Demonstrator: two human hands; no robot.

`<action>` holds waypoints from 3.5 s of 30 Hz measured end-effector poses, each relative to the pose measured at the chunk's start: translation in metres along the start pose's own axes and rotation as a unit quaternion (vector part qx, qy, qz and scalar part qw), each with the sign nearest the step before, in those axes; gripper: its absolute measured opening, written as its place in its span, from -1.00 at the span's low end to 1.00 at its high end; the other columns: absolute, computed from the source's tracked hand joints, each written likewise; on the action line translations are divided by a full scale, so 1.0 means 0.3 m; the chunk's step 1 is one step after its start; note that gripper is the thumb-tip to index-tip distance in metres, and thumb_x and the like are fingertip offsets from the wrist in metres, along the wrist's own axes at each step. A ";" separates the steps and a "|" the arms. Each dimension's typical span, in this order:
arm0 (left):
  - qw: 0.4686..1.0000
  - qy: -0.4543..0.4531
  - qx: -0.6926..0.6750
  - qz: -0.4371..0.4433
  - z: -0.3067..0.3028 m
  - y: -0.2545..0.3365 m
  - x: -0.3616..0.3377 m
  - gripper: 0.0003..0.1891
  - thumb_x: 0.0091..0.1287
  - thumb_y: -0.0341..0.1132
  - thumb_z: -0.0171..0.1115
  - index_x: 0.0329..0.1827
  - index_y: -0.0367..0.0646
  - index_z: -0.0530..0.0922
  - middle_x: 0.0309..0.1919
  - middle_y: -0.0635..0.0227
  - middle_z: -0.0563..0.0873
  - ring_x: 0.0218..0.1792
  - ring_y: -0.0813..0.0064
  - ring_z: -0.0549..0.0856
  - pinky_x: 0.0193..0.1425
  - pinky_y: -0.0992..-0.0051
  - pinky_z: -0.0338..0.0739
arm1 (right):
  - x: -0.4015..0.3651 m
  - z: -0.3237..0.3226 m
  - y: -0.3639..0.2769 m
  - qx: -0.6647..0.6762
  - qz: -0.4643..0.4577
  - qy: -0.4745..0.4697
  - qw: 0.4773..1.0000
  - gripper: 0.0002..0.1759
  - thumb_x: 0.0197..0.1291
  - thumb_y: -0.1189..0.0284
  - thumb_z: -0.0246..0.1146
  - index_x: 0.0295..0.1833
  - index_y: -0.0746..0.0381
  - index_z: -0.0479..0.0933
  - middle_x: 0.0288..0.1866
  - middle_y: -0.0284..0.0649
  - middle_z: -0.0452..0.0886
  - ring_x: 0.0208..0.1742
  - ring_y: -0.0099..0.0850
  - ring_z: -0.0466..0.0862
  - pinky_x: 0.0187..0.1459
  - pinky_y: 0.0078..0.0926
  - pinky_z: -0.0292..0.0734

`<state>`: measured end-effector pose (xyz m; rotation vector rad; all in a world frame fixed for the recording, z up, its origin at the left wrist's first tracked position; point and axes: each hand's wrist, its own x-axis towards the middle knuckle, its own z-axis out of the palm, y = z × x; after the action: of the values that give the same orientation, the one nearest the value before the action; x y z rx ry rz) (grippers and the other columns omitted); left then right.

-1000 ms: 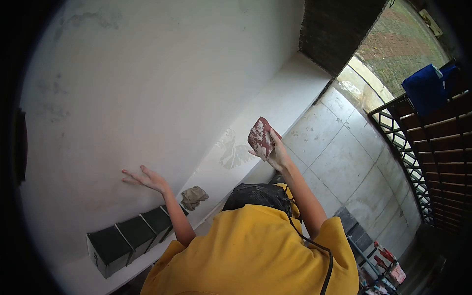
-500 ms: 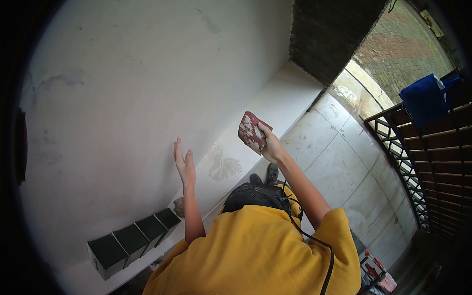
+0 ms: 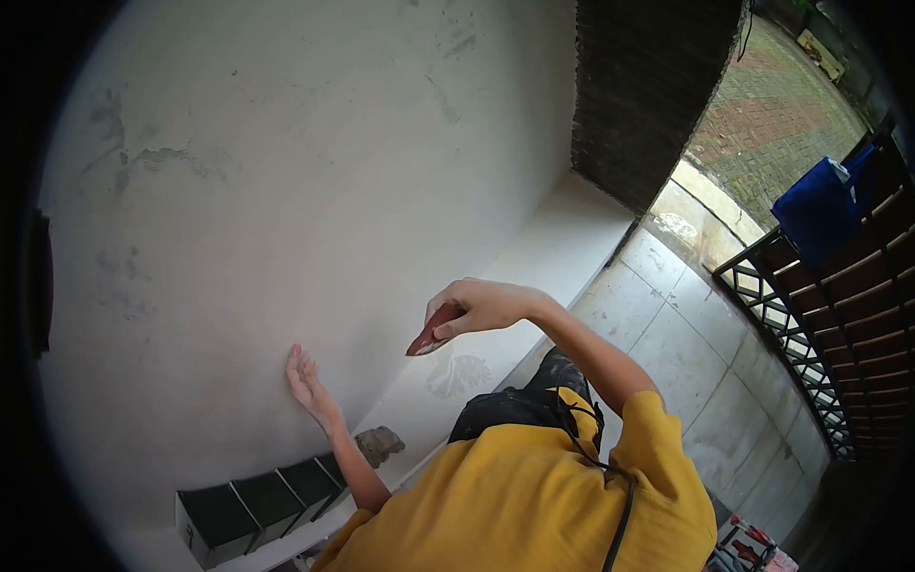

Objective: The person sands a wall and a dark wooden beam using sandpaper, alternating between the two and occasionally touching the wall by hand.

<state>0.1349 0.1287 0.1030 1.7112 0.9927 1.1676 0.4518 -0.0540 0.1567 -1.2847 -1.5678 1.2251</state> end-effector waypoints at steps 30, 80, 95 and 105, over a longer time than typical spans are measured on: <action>0.803 -0.051 0.475 0.355 0.994 0.644 0.289 -0.34 0.35 -0.14 0.17 0.48 -0.22 0.28 0.45 0.07 0.34 0.47 -0.06 0.25 0.52 -0.12 -0.02 | -0.101 -0.883 0.132 -0.032 -0.366 0.688 0.626 -0.78 0.36 0.38 0.27 -0.08 0.32 0.50 0.09 -0.06 0.59 0.04 -0.39 0.58 0.16 -0.45 0.43; 0.698 0.210 0.542 0.419 0.567 0.710 0.537 -0.36 0.44 -0.02 -0.04 0.55 -0.05 0.24 0.58 0.03 0.05 0.58 -0.13 -0.05 0.53 -0.22 -0.38 | 0.081 -0.694 0.181 -0.335 -0.203 0.211 0.895 -0.38 0.39 0.41 0.11 0.52 0.19 0.16 0.59 0.06 0.06 0.58 0.05 0.09 0.55 -0.09 0.02; 0.536 -0.169 0.583 0.586 1.639 0.936 0.655 -0.20 0.25 0.09 0.24 0.55 0.04 0.23 0.57 0.44 0.15 0.57 0.41 0.13 0.63 0.14 -0.07 | -0.336 -0.650 0.413 -0.181 0.044 0.188 0.964 -0.43 0.52 0.17 -0.09 0.54 0.12 0.16 0.48 0.01 0.31 0.50 0.01 0.26 0.50 -0.17 0.14; 0.565 -0.091 0.595 0.564 1.382 1.093 0.701 -0.24 0.28 0.06 0.23 0.56 0.28 0.19 0.58 0.50 0.14 0.58 0.43 0.10 0.65 0.14 -0.09 | -0.373 -0.711 0.426 -0.166 0.063 0.217 0.960 -0.43 0.51 0.17 -0.07 0.52 0.15 0.19 0.48 0.03 0.31 0.49 0.01 0.27 0.48 -0.14 0.17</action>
<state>0.6357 0.1259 0.3730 3.8541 0.3364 0.8486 0.7092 -0.1141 0.0901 -1.7548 -1.4157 0.6963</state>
